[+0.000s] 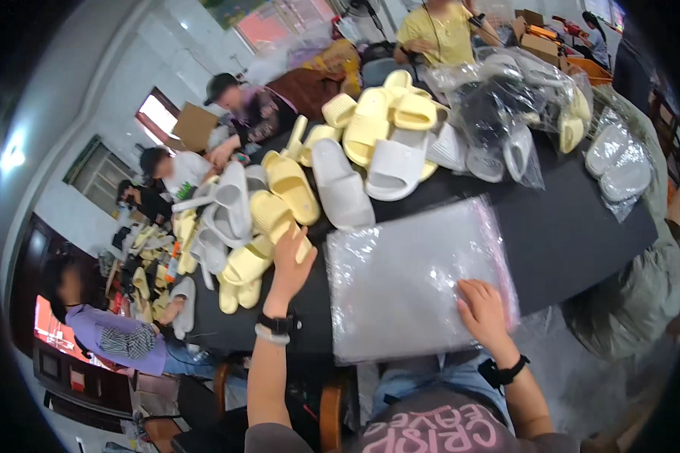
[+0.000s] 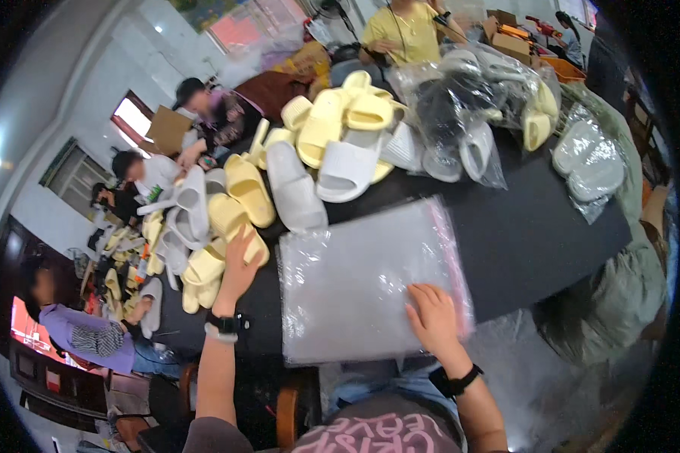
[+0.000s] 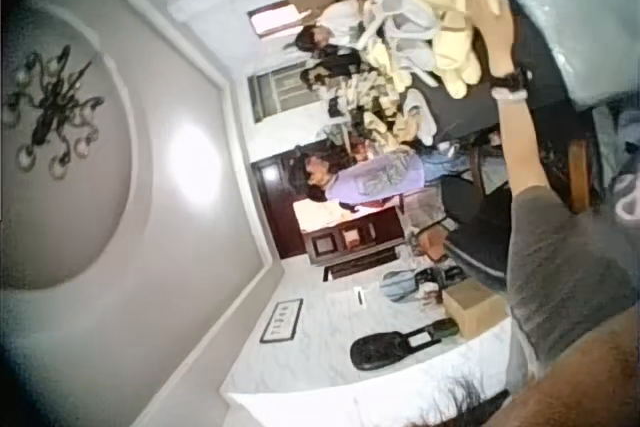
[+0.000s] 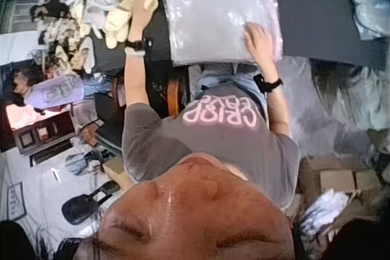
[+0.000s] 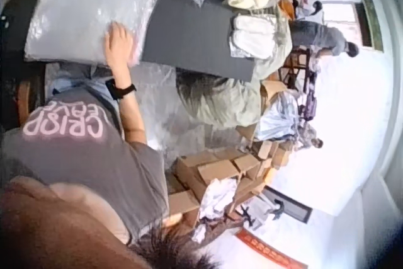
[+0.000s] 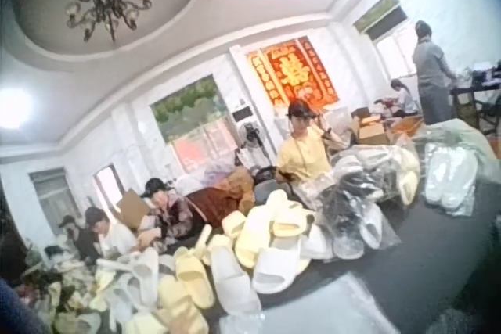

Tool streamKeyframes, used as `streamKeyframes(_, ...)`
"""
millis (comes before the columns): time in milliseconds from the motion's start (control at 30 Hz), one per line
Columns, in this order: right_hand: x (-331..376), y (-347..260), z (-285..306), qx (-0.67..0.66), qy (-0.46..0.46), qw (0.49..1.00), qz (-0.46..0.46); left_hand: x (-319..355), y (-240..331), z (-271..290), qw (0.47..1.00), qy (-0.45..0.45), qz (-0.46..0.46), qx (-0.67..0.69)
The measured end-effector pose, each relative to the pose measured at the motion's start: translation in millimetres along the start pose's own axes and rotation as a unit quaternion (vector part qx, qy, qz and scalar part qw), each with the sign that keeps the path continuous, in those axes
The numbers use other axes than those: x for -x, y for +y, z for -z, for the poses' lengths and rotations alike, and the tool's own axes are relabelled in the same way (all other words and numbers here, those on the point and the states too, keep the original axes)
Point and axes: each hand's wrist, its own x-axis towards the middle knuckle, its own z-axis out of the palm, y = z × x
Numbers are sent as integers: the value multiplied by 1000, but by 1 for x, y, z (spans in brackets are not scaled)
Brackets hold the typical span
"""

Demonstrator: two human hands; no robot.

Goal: The person places pairs of yellow, white, and black slippers into clear plastic bags on a table. They arrange the slippers inside the bags and seal them, repeating the process with different colors throughout the clip.

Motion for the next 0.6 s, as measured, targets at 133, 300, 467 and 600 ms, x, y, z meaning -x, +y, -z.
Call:
streamKeyframes(133,1,-6,-6,89,-4,995,41,74,41,-35,989,-118,84,16)
streamKeyframes(300,0,-31,-2,179,-31,981,64,108,32,-59,968,-124,187,116)
streamKeyframes(467,-5,-17,27,253,-18,967,-19,112,35,-76,963,-131,201,126)
streamKeyframes(600,2,17,28,229,-31,971,-63,109,40,-81,958,-122,223,130)
